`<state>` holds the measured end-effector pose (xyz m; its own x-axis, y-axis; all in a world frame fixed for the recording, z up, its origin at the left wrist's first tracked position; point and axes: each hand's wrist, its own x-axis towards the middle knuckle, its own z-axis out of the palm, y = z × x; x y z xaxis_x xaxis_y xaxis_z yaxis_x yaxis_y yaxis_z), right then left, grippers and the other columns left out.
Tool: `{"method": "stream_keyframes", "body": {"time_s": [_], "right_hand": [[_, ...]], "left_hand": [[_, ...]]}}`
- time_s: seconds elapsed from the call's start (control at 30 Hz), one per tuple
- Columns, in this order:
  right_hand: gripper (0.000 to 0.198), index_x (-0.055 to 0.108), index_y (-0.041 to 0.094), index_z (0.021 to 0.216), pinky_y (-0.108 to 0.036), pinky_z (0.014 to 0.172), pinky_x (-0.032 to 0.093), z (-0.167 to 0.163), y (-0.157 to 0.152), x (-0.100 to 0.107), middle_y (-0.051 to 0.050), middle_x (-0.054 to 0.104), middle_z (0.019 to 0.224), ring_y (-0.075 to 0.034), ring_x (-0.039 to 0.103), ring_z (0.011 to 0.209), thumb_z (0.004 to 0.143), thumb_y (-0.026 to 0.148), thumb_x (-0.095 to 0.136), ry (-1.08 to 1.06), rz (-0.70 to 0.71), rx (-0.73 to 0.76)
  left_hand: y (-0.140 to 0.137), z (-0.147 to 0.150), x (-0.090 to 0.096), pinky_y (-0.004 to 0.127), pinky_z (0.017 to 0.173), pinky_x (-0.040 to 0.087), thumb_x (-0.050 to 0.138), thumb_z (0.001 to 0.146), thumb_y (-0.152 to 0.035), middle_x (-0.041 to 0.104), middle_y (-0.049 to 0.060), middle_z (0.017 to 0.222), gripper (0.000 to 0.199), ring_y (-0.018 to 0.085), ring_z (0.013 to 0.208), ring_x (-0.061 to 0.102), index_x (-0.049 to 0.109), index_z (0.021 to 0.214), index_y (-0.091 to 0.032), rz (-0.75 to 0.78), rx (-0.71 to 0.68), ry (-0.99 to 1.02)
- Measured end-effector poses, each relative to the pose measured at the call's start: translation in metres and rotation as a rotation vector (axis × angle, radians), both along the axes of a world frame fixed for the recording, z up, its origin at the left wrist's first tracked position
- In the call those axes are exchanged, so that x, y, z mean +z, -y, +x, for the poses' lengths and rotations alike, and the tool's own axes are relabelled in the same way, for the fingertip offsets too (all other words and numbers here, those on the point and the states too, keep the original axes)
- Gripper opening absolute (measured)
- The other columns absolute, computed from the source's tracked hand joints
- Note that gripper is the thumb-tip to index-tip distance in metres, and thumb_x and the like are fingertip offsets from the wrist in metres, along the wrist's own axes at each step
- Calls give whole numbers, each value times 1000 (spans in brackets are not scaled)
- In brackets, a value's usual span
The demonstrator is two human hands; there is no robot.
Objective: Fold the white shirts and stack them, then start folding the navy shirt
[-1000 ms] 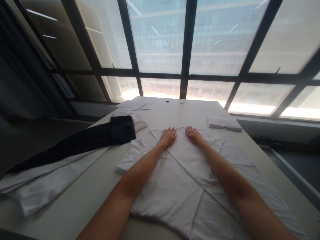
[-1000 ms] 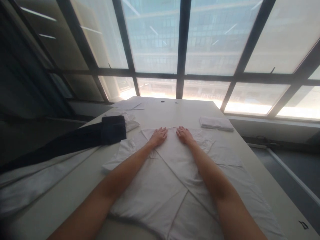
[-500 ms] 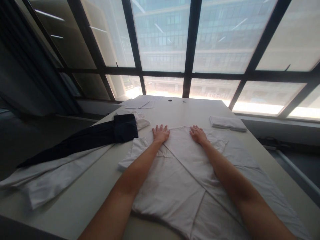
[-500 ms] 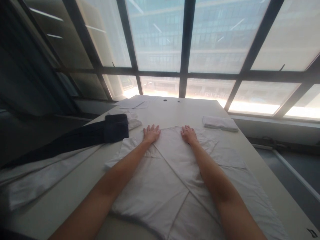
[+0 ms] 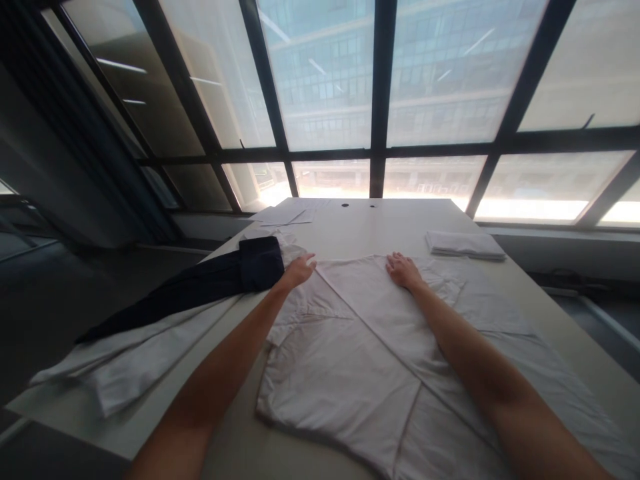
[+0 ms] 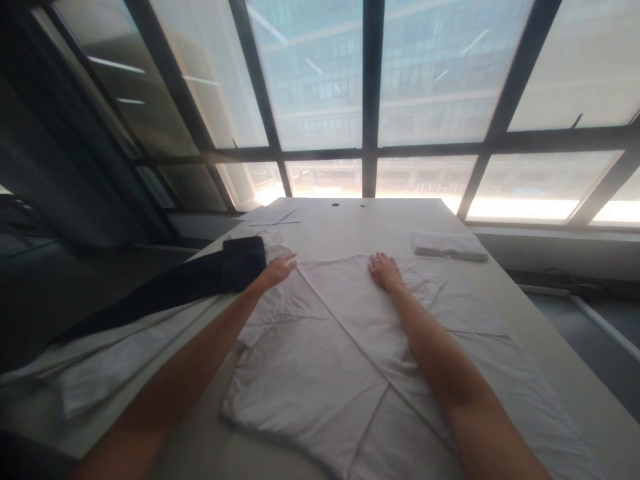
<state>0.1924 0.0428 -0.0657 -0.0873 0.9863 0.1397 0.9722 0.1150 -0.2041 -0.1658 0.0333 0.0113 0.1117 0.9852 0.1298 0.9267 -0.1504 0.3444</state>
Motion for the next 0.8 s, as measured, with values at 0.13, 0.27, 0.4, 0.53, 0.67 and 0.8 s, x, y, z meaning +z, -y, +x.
{"method": "stream_keyframes", "body": {"time_s": [0.13, 0.27, 0.4, 0.53, 0.67, 0.8], "right_hand": [[54, 46, 11, 152, -47, 120, 22, 0, 0, -1, -19, 37, 162, -28, 30, 150, 103, 33, 36, -7, 5, -1], [54, 48, 13, 151, -47, 119, 26, 0, 0, -4, -17, 40, 161, -27, 33, 149, 103, 34, 35, 33, 18, -2], [54, 49, 12, 150, -45, 118, 29, 4, -4, -10, -18, 42, 159, -27, 36, 148, 103, 35, 34, 79, 38, 13], [53, 50, 12, 149, -45, 117, 31, 8, -9, -18, -19, 45, 157, -27, 38, 147, 103, 34, 33, 103, 63, 30], [54, 51, 9, 148, -45, 116, 33, 15, -15, -28, -20, 47, 155, -28, 40, 146, 103, 33, 32, 126, 85, 55], [54, 53, 8, 146, -46, 115, 35, 20, -21, -35, -22, 49, 152, -30, 43, 143, 102, 33, 34, 125, 106, 69]], "left_hand": [[35, -33, 3, 28, 113, 39, 51, 97, -27, 67, 10, 136, 42, 22, 128, 61, 65, 134, -14, 64, -58, 36], [68, -60, -12, 28, 110, 43, 57, 93, -25, 68, 10, 132, 39, 23, 123, 63, 68, 129, -16, 120, -12, 40], [89, -78, -23, 29, 111, 42, 59, 93, -25, 67, 10, 134, 37, 22, 125, 61, 67, 129, -17, 130, 14, 8], [94, -88, -24, 31, 108, 45, 63, 91, -28, 68, 10, 131, 38, 24, 121, 63, 68, 128, -20, 44, 63, -27], [93, -93, -21, 31, 104, 47, 70, 87, -29, 70, 13, 125, 41, 26, 116, 66, 68, 127, -18, -22, 101, -15], [91, -100, -19, 26, 89, 52, 74, 84, -33, 75, 10, 113, 44, 23, 102, 71, 68, 125, -16, -91, 142, 25]]}}
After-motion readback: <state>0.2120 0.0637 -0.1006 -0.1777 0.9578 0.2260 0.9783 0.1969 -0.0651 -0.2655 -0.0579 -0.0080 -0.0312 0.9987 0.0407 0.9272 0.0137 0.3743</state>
